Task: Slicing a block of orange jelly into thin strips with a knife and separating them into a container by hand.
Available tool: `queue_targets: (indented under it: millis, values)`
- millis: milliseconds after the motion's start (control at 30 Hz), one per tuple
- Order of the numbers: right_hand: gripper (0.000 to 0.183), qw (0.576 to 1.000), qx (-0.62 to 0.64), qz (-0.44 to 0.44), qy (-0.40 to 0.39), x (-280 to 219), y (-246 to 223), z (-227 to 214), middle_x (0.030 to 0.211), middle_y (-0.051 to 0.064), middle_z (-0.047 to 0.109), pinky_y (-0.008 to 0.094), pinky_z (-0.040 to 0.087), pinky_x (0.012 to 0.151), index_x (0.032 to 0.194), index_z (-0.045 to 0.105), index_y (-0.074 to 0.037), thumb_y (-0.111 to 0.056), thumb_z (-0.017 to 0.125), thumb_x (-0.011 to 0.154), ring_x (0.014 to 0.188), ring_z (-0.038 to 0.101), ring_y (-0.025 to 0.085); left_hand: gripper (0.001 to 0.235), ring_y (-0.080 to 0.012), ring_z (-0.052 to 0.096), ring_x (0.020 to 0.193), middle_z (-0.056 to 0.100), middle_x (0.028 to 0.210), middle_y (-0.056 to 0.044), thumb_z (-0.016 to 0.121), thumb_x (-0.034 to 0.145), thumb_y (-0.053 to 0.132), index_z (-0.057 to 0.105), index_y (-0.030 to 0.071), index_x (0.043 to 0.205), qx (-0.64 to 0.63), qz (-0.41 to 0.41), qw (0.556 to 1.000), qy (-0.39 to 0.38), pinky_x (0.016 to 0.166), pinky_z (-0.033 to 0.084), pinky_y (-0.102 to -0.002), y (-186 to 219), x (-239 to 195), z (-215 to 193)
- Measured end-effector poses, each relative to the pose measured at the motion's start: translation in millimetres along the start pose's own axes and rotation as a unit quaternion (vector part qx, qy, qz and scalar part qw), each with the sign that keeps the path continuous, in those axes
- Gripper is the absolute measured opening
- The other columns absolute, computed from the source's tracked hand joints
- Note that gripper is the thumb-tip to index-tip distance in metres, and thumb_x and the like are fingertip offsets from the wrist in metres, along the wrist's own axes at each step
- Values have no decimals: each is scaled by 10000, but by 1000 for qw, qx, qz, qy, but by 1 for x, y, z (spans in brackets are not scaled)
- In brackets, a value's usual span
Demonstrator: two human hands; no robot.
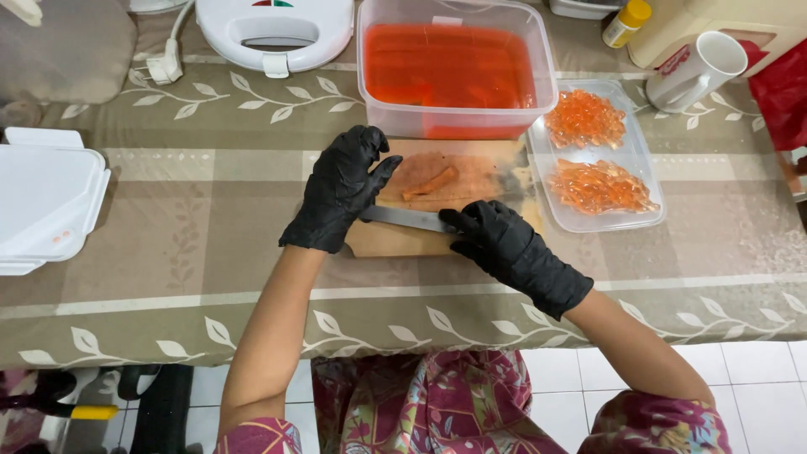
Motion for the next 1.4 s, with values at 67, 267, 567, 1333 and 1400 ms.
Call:
queue_targets:
  millis: [67, 267, 567, 1333, 1400]
  values:
    - [491, 992, -111, -38, 38, -8, 8, 15, 1008, 132, 622, 464, 592, 678, 1447, 524, -189, -262, 640, 976, 864, 656, 373, 252, -309, 669, 897, 625, 904, -58, 673, 1037, 405, 597, 183, 1129, 1, -6, 999, 35, 816, 572, -387, -6, 2, 2]
    - [661, 975, -205, 18, 89, -13, 62, 93, 943, 92, 547, 418, 568, 616, 1566, 373, -294, -285, 624, 955, 797, 611, 314, 210, -311, 665, 830, 630, 869, -67, 766, 990, 236, 630, 134, 1113, 27, 63, 986, 153, 730, 603, -384, 21, 11, -24]
    - [339, 601, 643, 450, 154, -34, 70, 26, 811, 87, 642, 243, 485, 577, 1242, 683, -128, -264, 637, 935, 591, 575, 169, 136, -232, 647, 800, 603, 870, -10, 702, 1009, 274, 646, 200, 1109, -3, -13, 968, 250, 721, 588, -328, 36, 16, -43]
    - [280, 862, 184, 472, 10, -51, -3, -41, 788, 75, 725, 344, 565, 613, 1208, 700, -215, -309, 678, 945, 610, 711, 218, 402, -295, 619, 1092, 604, 1088, -67, 619, 951, 425, 556, 161, 1247, 118, 9, 990, -77, 933, 539, -435, -15, 15, 181]
    - [298, 870, 173, 462, 10, -51, 2, -36, 817, 79, 728, 364, 566, 628, 1225, 697, -214, -314, 682, 945, 628, 717, 228, 365, -281, 632, 1032, 585, 1031, -37, 631, 927, 425, 558, 188, 1195, 98, 17, 992, -78, 887, 556, -419, -11, 14, 171]
Point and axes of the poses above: each hand's wrist, its own x-axis towards the middle knuckle, its own z-axis out of the palm, y = z × x, the point moved 3 cm from there along x, towards the middle knuckle
